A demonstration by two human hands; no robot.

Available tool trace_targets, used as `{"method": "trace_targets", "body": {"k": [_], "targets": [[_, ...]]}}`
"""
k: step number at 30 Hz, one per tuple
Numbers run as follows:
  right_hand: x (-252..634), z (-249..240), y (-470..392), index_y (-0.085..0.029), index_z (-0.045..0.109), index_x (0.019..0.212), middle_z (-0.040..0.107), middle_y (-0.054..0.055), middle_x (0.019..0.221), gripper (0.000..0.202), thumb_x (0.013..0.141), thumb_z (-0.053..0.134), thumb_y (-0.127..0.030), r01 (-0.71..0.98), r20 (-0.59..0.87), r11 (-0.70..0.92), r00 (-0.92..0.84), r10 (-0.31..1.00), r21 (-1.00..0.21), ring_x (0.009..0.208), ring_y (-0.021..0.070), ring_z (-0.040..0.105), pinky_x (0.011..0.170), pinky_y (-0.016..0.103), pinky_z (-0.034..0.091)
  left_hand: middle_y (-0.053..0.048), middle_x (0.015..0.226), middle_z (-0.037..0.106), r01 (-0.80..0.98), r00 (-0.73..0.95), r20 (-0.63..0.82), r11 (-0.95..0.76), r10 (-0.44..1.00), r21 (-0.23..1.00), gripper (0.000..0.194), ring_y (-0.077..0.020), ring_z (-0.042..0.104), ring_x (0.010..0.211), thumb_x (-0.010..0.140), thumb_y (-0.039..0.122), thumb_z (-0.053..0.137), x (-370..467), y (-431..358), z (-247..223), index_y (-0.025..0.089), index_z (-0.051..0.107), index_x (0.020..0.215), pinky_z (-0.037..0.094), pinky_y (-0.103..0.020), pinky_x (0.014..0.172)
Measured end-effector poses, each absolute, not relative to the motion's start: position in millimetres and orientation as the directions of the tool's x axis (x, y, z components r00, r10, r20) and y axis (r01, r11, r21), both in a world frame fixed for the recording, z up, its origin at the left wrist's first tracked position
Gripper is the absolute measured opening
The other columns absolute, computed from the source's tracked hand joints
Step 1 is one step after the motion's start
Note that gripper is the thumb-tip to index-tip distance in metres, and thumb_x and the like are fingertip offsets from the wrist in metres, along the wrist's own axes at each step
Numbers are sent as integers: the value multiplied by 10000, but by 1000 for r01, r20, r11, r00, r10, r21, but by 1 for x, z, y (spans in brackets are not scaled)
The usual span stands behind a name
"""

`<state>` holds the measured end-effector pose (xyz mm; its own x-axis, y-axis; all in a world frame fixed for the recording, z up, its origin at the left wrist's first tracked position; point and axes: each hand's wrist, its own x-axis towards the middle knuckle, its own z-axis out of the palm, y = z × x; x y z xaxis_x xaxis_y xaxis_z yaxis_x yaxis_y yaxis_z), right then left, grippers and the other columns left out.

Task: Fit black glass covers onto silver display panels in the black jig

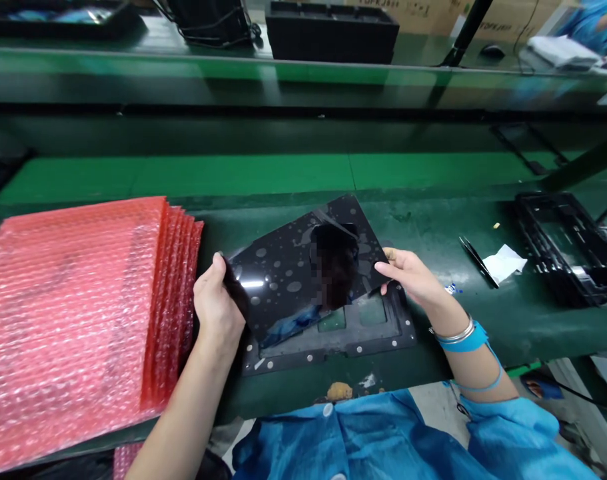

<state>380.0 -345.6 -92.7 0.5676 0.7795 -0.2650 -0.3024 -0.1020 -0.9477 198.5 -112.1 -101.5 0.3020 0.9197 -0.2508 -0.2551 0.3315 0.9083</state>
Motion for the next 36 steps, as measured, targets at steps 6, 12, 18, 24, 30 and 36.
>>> {"method": "trace_targets", "body": {"k": [6, 12, 18, 24, 30, 36], "targets": [[371, -96, -340, -191, 643, 759, 562, -30, 652, 456, 605, 861, -562, -301, -235, -44, 638, 733, -953, 538, 100, 522, 400, 227, 498, -10, 712, 716, -282, 257, -288, 357, 922, 891, 306, -180, 677, 680, 645, 409, 844, 197, -110, -105, 161, 694, 741, 575, -305, 720], [374, -100, -347, -197, 661, 810, 632, -9, 687, 436, 610, 864, -526, -266, -200, 10, 751, 630, -964, 524, 114, 566, 370, 226, 490, -26, 748, 726, -207, 418, -253, 363, 873, 908, 498, -210, 701, 729, 538, 534, 890, 196, -114, -93, 171, 705, 826, 562, -292, 677], [393, -104, -353, -199, 668, 767, 650, 4, 694, 392, 592, 858, -495, -221, -167, 61, 866, 471, -973, 527, 117, 568, 377, 226, 471, -41, 692, 697, 44, 792, -280, 407, 542, 912, 348, -154, 649, 572, 622, 400, 883, 193, -129, -83, 150, 681, 754, 490, -234, 531], [403, -106, -356, -197, 667, 773, 643, 5, 705, 384, 601, 863, -480, -212, -182, 12, 864, 469, -977, 549, 122, 576, 389, 227, 467, -102, 740, 735, 26, 826, -229, 372, 514, 928, 295, -172, 663, 586, 663, 353, 858, 193, -140, -87, 132, 673, 723, 456, -231, 487], [403, -113, -362, -229, 670, 925, 699, 9, 784, 431, 612, 884, -434, -221, -155, 65, 837, 525, -973, 614, 169, 685, 445, 248, 521, -86, 697, 722, -36, 786, -272, 480, 555, 876, 343, -171, 672, 576, 615, 366, 880, 188, -143, -95, 127, 675, 751, 525, -261, 571], [421, -105, -331, -219, 659, 853, 710, 13, 824, 414, 556, 916, -348, -234, -163, 68, 828, 537, -970, 652, 203, 736, 456, 243, 557, -99, 724, 735, -115, 758, -241, 487, 606, 866, 407, -211, 703, 628, 611, 408, 885, 185, -135, -92, 136, 651, 802, 543, -304, 633]]}}
